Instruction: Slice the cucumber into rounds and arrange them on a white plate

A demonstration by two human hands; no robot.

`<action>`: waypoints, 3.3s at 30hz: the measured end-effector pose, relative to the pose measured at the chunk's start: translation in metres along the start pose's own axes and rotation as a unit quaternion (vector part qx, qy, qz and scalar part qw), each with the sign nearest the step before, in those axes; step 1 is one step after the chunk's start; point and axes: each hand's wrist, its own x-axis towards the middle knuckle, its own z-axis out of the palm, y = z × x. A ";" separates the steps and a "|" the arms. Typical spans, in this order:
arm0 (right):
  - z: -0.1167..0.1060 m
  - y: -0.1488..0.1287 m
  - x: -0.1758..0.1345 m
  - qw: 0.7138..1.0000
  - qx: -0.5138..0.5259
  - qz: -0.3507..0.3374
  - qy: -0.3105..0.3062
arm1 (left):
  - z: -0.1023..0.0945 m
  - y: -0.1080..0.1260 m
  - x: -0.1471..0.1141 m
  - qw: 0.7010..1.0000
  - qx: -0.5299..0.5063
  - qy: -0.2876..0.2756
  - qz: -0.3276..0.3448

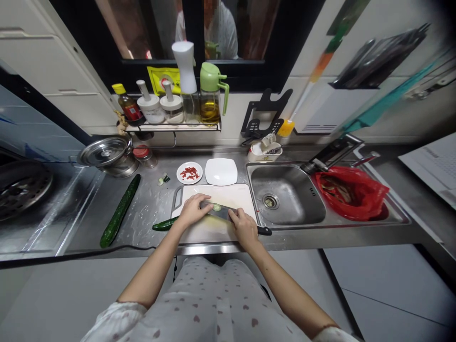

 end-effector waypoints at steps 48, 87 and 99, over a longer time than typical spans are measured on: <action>0.012 0.033 -0.007 0.985 0.091 0.143 -0.042 | 0.013 -0.089 0.056 0.924 0.031 0.160 -0.345; 0.004 -0.011 0.029 0.973 0.171 0.049 -0.147 | 0.038 -0.037 -0.015 0.999 0.037 -0.005 -0.015; -0.005 -0.029 0.025 0.969 0.133 0.052 -0.203 | 0.054 -0.042 -0.029 0.989 0.132 0.051 0.050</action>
